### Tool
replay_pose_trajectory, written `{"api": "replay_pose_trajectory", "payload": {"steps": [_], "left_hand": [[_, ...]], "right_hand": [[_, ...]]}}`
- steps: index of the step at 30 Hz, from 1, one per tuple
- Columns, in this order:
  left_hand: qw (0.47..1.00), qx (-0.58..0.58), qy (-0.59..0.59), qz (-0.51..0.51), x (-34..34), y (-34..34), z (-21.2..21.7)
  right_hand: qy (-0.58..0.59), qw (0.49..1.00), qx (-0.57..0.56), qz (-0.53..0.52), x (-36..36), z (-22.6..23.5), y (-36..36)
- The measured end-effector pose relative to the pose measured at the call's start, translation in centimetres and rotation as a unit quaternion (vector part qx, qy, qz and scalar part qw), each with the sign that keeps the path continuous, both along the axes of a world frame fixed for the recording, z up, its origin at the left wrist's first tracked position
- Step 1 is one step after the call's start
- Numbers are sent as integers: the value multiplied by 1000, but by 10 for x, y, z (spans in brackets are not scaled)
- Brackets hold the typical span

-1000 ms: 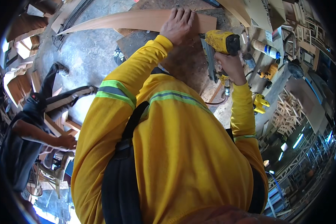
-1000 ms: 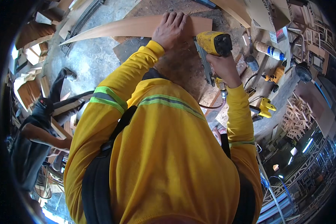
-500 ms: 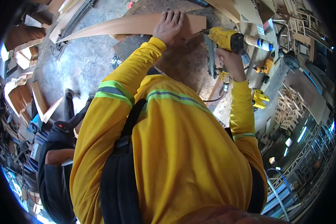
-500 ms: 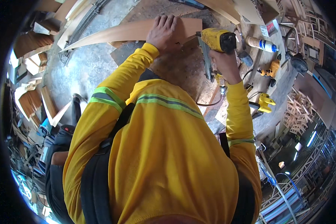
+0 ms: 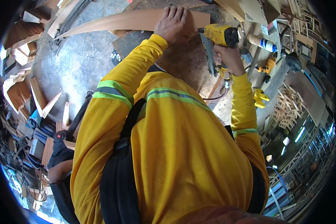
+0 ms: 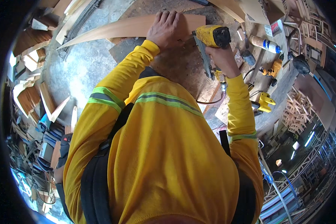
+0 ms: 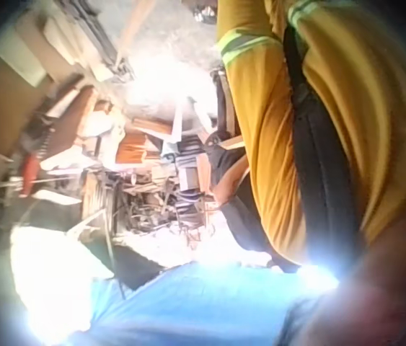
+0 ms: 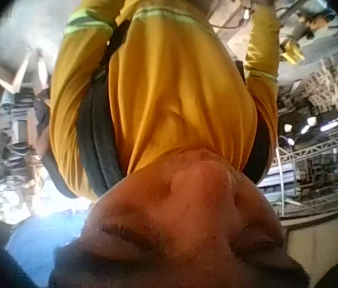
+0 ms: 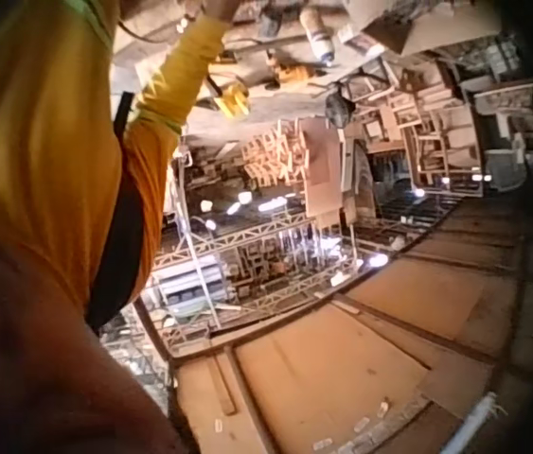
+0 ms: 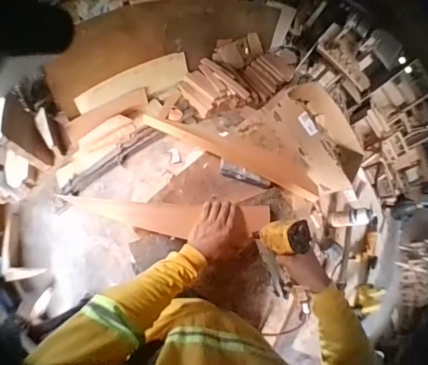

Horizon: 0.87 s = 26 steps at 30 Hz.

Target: Assembling and stapling wooden chair or furniture frame components.

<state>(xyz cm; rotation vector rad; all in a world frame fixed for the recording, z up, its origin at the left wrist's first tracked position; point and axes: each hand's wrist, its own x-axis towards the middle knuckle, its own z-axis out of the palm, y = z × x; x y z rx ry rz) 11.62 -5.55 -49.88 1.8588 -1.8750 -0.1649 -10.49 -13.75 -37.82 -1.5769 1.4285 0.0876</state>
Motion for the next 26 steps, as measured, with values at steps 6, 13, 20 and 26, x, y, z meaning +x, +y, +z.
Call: {"api": "replay_pose_trajectory", "payload": {"steps": [6,13,20,26], "left_hand": [[999,-34,3,-21,-6,-1,-12],[1000,-4,-24,-20,-6,-7,0],[995,20,44,-92,38,-12,-2],[956,270,14,-113,71,-27,9]], "right_hand": [[30,985,-158,63,-7,-19,-3],[-83,985,-127,-78,-76,26,35],[-64,903,-226,-359,-231,-5,80],[70,868,-223,-438,-346,-91,87]]}}
